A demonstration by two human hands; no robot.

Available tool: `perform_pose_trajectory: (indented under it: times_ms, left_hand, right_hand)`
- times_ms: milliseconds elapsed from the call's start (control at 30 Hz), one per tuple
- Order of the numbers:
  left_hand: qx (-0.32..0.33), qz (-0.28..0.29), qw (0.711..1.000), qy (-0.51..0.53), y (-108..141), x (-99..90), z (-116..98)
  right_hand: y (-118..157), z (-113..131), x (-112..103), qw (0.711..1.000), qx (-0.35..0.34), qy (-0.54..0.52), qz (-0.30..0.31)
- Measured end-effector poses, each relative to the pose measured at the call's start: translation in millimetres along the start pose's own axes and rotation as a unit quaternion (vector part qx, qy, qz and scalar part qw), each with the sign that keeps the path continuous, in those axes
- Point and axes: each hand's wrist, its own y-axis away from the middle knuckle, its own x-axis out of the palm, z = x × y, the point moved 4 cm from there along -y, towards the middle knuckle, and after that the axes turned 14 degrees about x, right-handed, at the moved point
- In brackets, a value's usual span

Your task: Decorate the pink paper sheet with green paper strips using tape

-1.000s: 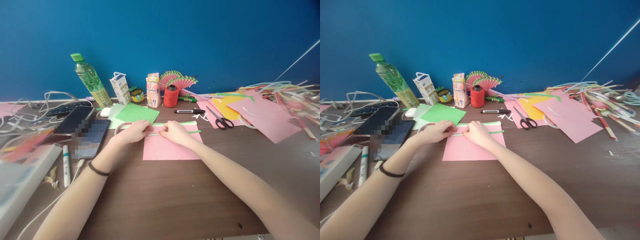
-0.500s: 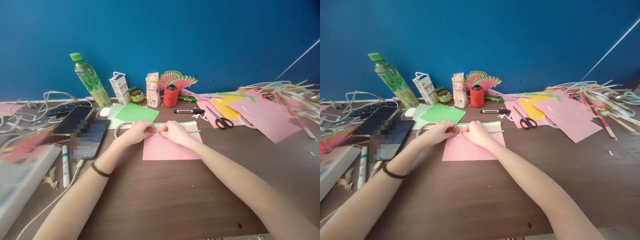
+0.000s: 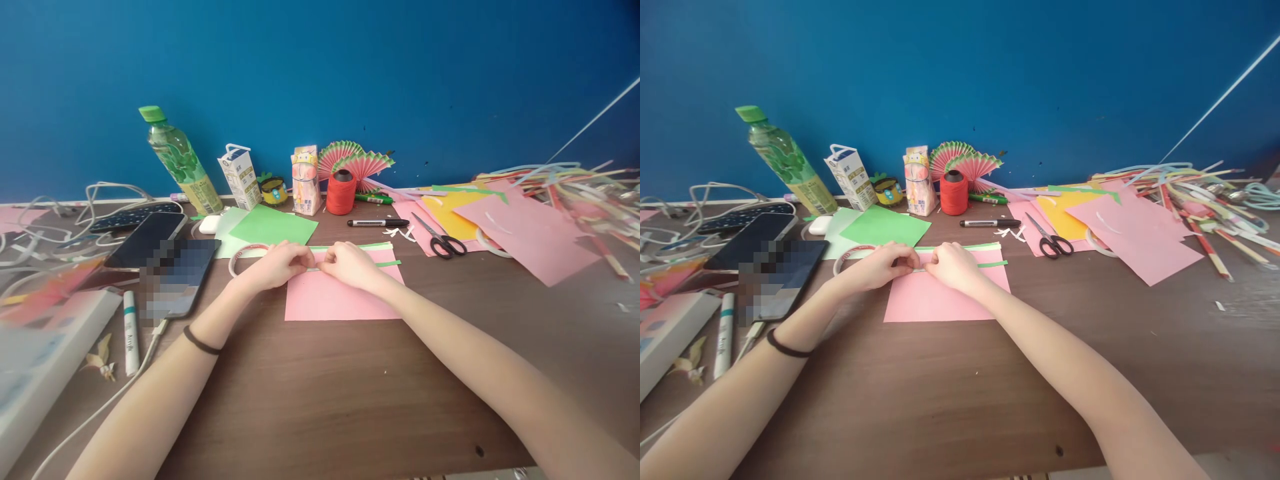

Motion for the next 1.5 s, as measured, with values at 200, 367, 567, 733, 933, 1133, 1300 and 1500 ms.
perform_pose_trajectory:
  times_ms: [200, 367, 567, 733, 933, 1133, 1300, 1500]
  left_hand:
    - [0.007, 0.005, 1.0, 0.003, -2, 2.4, 3]
    - [-0.001, 0.01, 1.0, 0.0, -1, 2.2, 4]
    - [-0.018, 0.018, 1.0, -0.005, -2, 0.2, -1]
    - [-0.027, 0.022, 0.999, -0.007, -2, -1.3, -5]
    - [-0.017, 0.019, 1.0, -0.001, -1, -0.3, -2]
    - [-0.011, 0.021, 1.0, 0.006, -1, 0.6, 1]
    - [0.003, 0.018, 1.0, 0.008, -1, 2.6, 3]
    - [0.033, 0.008, 0.999, 0.001, 0, 1.4, 2]
  right_hand:
    - [0, 0, -4, 1.0, -0.004, -0.006, 0.018]
    - [-2, -2, -4, 0.999, -0.008, -0.029, 0.038]
    - [-1, -2, -4, 0.999, 0.003, -0.031, 0.036]
    - [-1, -1, -3, 0.999, -0.001, -0.028, 0.023]
    - [0, 0, -2, 1.0, -0.004, -0.014, 0.019]
    - [-4, -5, -4, 1.0, -0.015, -0.021, 0.004]
    - [-7, -10, -6, 0.999, -0.025, -0.033, 0.024]
    - [-12, -16, -8, 0.998, -0.045, -0.036, 0.02]
